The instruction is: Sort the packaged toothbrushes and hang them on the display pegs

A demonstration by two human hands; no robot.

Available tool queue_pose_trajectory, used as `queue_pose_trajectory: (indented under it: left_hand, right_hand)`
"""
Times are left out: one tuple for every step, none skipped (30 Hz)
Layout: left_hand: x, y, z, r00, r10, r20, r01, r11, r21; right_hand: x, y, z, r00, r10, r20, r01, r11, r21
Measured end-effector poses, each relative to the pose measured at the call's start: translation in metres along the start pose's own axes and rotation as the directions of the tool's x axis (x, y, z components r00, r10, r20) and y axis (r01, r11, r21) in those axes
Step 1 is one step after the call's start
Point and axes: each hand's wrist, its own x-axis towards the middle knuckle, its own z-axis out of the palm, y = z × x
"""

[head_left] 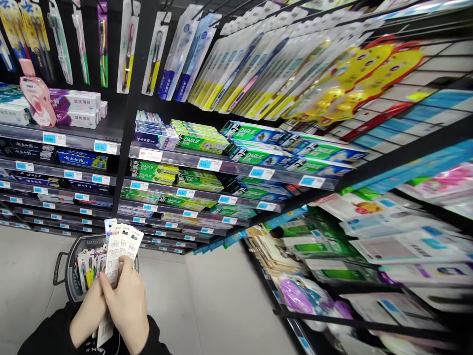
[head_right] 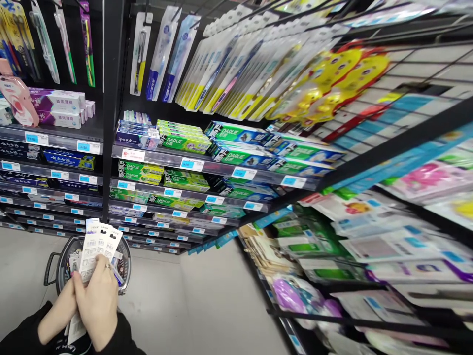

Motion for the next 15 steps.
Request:
queue_pose_trajectory:
  left_hand:
    - [-0.001, -0.002, -0.001, 0.999, 0.014, -0.033, -0.013, 0.999, 0.037]
    - [-0.002, -0.004, -0.002, 0.997, 0.039, -0.071, -0.033, 0.996, 0.086]
    - [-0.003, -0.005, -0.003, 0.993, 0.070, -0.093, -0.056, 0.989, 0.139]
    - [-0.003, -0.006, -0.004, 0.991, 0.105, -0.087, -0.087, 0.978, 0.192]
    - [-0.004, -0.006, -0.004, 0.989, 0.139, -0.050, -0.124, 0.963, 0.238]
    - [-0.003, -0.006, -0.005, 0.986, 0.167, 0.016, -0.165, 0.949, 0.269]
    - [-0.003, -0.006, -0.007, 0.978, 0.180, 0.102, -0.203, 0.937, 0.286]
    - [-0.001, -0.005, -0.008, 0.965, 0.183, 0.189, -0.234, 0.926, 0.296]
    - [0.000, -0.003, -0.010, 0.949, 0.173, 0.264, -0.251, 0.920, 0.301]
    - [0.001, -0.002, -0.011, 0.934, 0.151, 0.324, -0.254, 0.918, 0.305]
    - [0.003, 0.000, -0.013, 0.921, 0.124, 0.368, -0.247, 0.918, 0.311]
    - [0.003, 0.002, -0.014, 0.912, 0.095, 0.400, -0.235, 0.918, 0.319]
    - [0.004, 0.005, -0.015, 0.906, 0.066, 0.419, -0.220, 0.918, 0.330]
    - [0.004, 0.007, -0.016, 0.903, 0.042, 0.427, -0.203, 0.919, 0.337]
    - [0.003, 0.009, -0.016, 0.901, 0.020, 0.433, -0.184, 0.922, 0.341]
  right_hand:
    - [0.001, -0.001, 0.001, 1.000, 0.022, 0.014, -0.022, 1.000, -0.018]
    - [0.001, -0.002, 0.001, 0.999, 0.033, 0.021, -0.032, 0.999, -0.039]
    - [0.000, -0.002, 0.002, 0.999, 0.035, 0.021, -0.033, 0.997, -0.063]
    - [0.000, -0.001, 0.002, 1.000, 0.027, 0.014, -0.026, 0.996, -0.090]
    - [-0.001, 0.000, 0.003, 1.000, 0.012, 0.002, -0.012, 0.993, -0.115]
    - [-0.002, 0.001, 0.004, 1.000, -0.009, -0.010, 0.008, 0.991, -0.135]
    - [-0.003, 0.003, 0.004, 0.999, -0.030, -0.025, 0.026, 0.989, -0.147]
    - [-0.004, 0.005, 0.005, 0.998, -0.047, -0.040, 0.041, 0.988, -0.149]
    - [-0.004, 0.007, 0.006, 0.997, -0.060, -0.056, 0.052, 0.988, -0.144]
    - [-0.005, 0.009, 0.007, 0.995, -0.069, -0.072, 0.059, 0.989, -0.136]
    - [-0.005, 0.011, 0.007, 0.993, -0.077, -0.088, 0.065, 0.990, -0.128]
    - [-0.005, 0.013, 0.008, 0.991, -0.083, -0.101, 0.071, 0.990, -0.123]
    - [-0.005, 0.015, 0.008, 0.990, -0.090, -0.109, 0.076, 0.990, -0.121]
    - [-0.004, 0.017, 0.008, 0.990, -0.093, -0.108, 0.080, 0.989, -0.121]
    - [-0.004, 0.018, 0.009, 0.990, -0.093, -0.104, 0.080, 0.989, -0.123]
